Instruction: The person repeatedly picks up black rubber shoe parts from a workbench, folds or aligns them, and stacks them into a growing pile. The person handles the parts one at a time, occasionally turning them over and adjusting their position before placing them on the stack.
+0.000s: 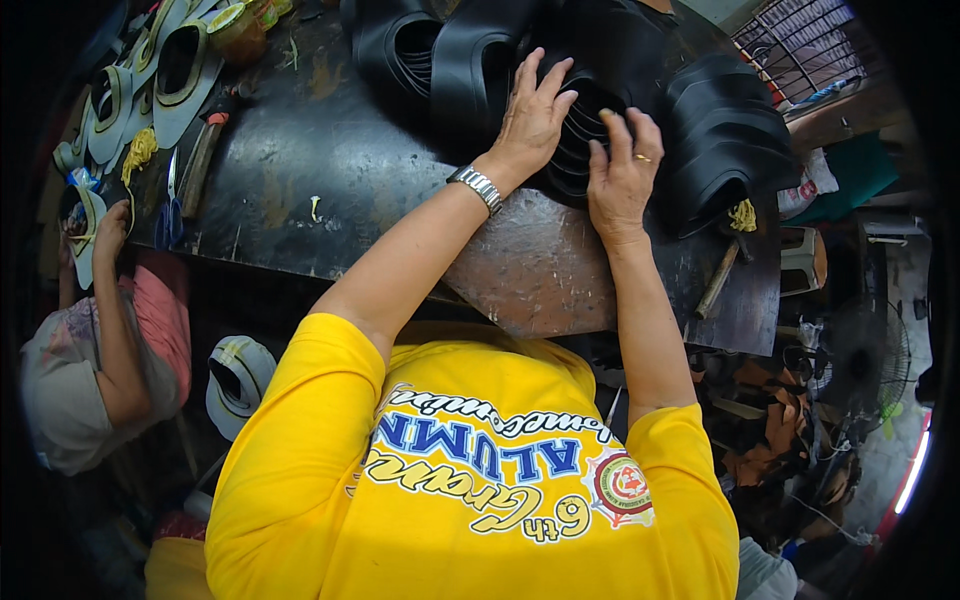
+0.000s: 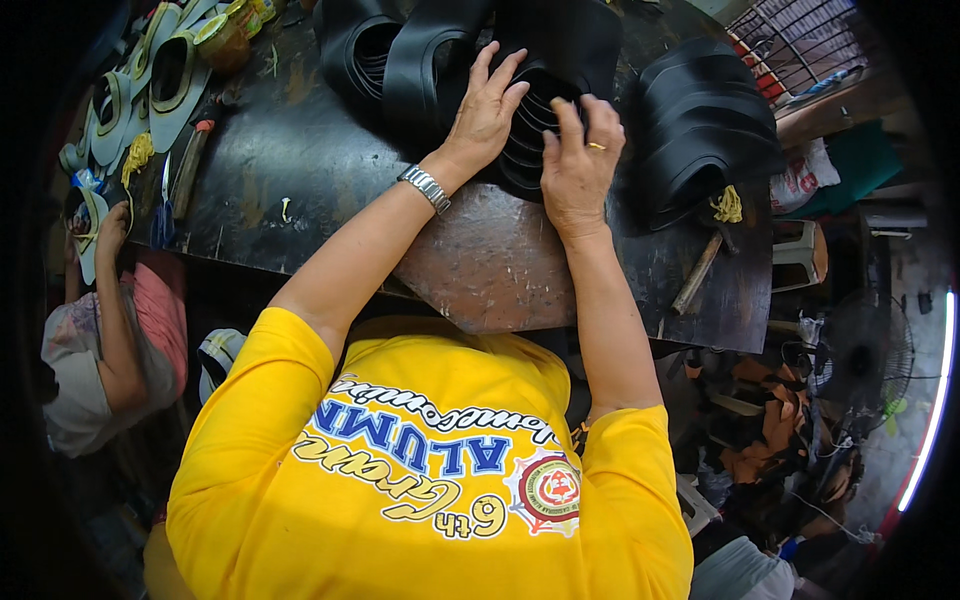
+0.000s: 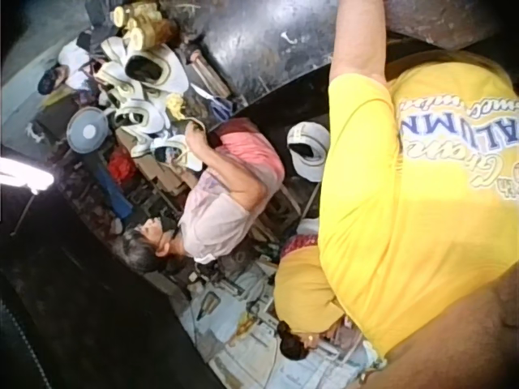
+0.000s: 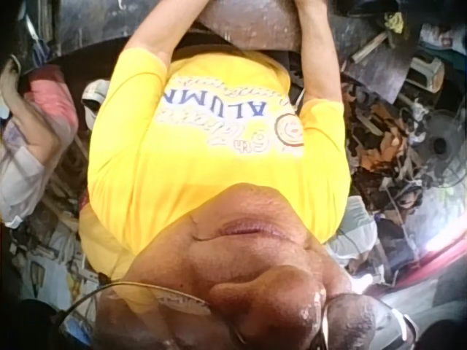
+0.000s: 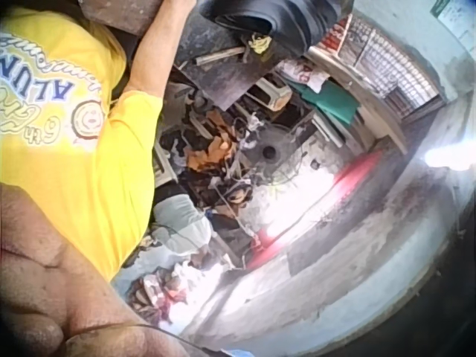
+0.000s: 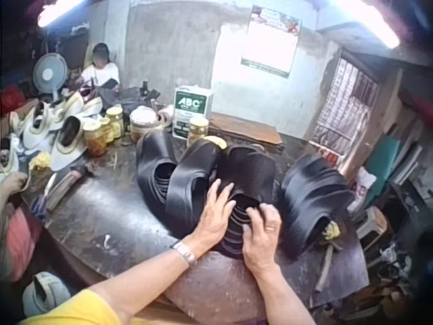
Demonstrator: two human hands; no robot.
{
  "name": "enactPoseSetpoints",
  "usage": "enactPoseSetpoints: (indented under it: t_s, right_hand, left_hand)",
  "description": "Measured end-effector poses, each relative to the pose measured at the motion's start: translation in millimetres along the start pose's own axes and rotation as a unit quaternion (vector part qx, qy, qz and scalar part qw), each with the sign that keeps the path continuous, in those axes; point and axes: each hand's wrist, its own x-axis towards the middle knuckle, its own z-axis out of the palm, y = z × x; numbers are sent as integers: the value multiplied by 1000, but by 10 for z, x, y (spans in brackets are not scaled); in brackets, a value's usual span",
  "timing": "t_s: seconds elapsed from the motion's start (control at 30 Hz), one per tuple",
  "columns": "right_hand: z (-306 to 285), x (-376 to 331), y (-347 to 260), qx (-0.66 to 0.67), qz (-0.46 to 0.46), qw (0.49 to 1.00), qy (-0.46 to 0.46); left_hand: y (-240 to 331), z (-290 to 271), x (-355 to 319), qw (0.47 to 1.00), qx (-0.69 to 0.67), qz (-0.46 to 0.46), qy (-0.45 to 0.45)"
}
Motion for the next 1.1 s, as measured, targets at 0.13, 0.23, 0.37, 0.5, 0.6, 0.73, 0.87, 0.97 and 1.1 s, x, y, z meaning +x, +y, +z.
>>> enactPoseSetpoints:
  t_s: [0.13,0.23,0.37,0.5,0.6,0.73,0.87,0.97,1.1]
  right_hand:
    - [92,76,144,76,96,992,27]
    - [149,216,252,146,151,978,0]
    - [244,336,237,185,277,943,16]
    - [322,347,213,115,299,947,-3]
    - [318,331,357,153,306,940,-4]
    - [432,277,570,184,309,933,-2]
    - [550,310,665,119,267,956,-2]
    - [379,363,556,36,235,971,8]
    - [-79,346,61,134,137,976,99]
  left_hand:
    - [-5,46,81,1000,-5,-5,-2]
    - [0,49,162,999,-16,-23,-24]
    - [10,36,219,997,21,-55,-47]
    - [26,140,226,993,96,-59,-42]
    - [12,219,221,995,84,-37,-24]
    - [-22,225,253,995,20,-76,-63]
    - [59,160,287,982,68,-127,-120]
    - [222,-8,191,983,50,-104,-146]
    - [410,-521,-105,993,-97,-3,-69]
